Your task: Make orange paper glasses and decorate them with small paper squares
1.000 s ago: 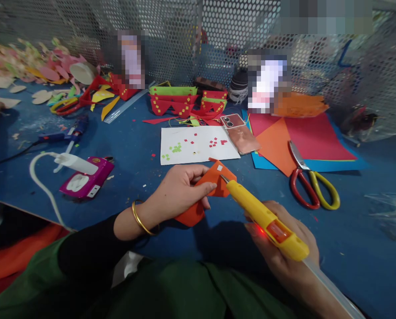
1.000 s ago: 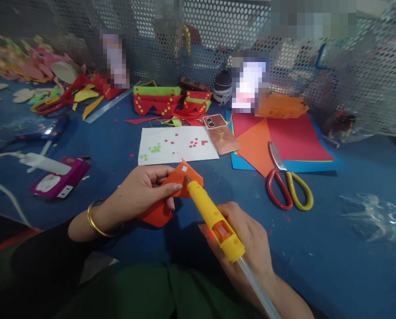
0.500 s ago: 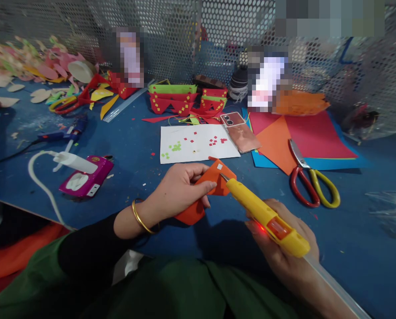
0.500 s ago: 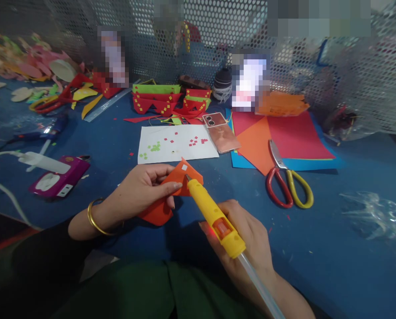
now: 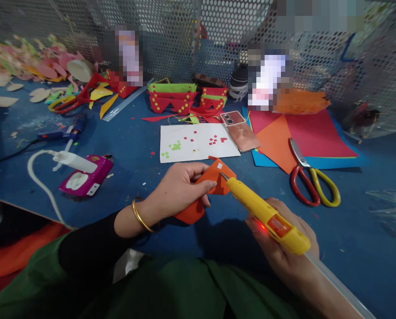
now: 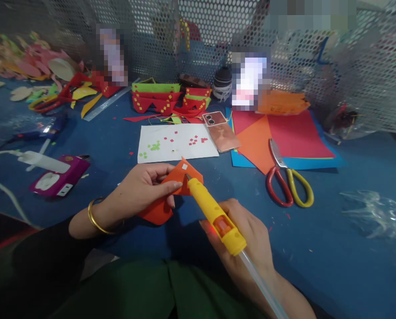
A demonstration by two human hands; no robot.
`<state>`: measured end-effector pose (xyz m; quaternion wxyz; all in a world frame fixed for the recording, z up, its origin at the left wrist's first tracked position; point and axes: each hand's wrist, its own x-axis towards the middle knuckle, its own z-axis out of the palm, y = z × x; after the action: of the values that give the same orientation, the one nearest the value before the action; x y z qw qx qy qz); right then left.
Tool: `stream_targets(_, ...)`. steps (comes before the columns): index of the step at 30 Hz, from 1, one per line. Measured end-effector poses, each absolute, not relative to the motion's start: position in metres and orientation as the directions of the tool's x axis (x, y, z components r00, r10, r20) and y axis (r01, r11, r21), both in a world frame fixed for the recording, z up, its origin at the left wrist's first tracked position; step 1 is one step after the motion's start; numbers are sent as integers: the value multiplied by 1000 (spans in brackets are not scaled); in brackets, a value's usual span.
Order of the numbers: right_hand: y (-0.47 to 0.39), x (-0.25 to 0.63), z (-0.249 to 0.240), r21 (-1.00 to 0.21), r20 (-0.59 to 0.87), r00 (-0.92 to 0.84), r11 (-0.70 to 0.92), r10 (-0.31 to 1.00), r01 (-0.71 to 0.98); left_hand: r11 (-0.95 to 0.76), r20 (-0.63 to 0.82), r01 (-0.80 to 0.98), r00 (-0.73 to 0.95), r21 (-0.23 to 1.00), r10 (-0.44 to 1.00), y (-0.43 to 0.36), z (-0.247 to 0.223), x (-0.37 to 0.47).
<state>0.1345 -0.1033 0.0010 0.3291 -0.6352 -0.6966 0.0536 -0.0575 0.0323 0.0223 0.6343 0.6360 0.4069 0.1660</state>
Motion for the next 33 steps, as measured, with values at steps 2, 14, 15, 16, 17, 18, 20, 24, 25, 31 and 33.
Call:
stream_targets(2,-103,135,1,-485,399,21,192,917,853,134,-304,306,615,942,728,33,22,-58)
stream_targets(14,-102,135,2,-460,417,12,200,909,865,158,-323,311,607,937,726,32,21,-57)
stream_targets(15,-102,135,2,-456,421,12,200,907,867,158,-324,311,606,937,727,32,21,-57)
stream_targets(16,-102,135,1,-453,419,12,197,908,869,160,-326,312,604,936,727,32,21,-57)
stream_targets(17,-102,135,1,-451,416,13,194,909,871,163,-327,311,604,936,727,32,21,-57)
stream_targets(18,-103,135,0,-451,413,14,191,911,872,167,-329,309,604,936,726,32,21,-57)
stream_targets(20,-103,135,1,-450,412,15,189,911,873,173,-331,306,602,936,727,32,22,-57)
stream_targets(24,-104,135,2,-452,419,11,199,908,869,184,-339,306,599,934,725,32,22,-57)
stream_targets(25,-104,135,3,-453,421,13,198,907,869,186,-340,305,599,934,725,32,22,-57)
stream_targets(31,-104,135,2,-456,422,19,194,906,868,176,-331,303,601,937,727,33,22,-57)
stream_targets(33,-104,135,1,-452,421,16,194,907,870,173,-327,299,604,938,727,33,22,-57)
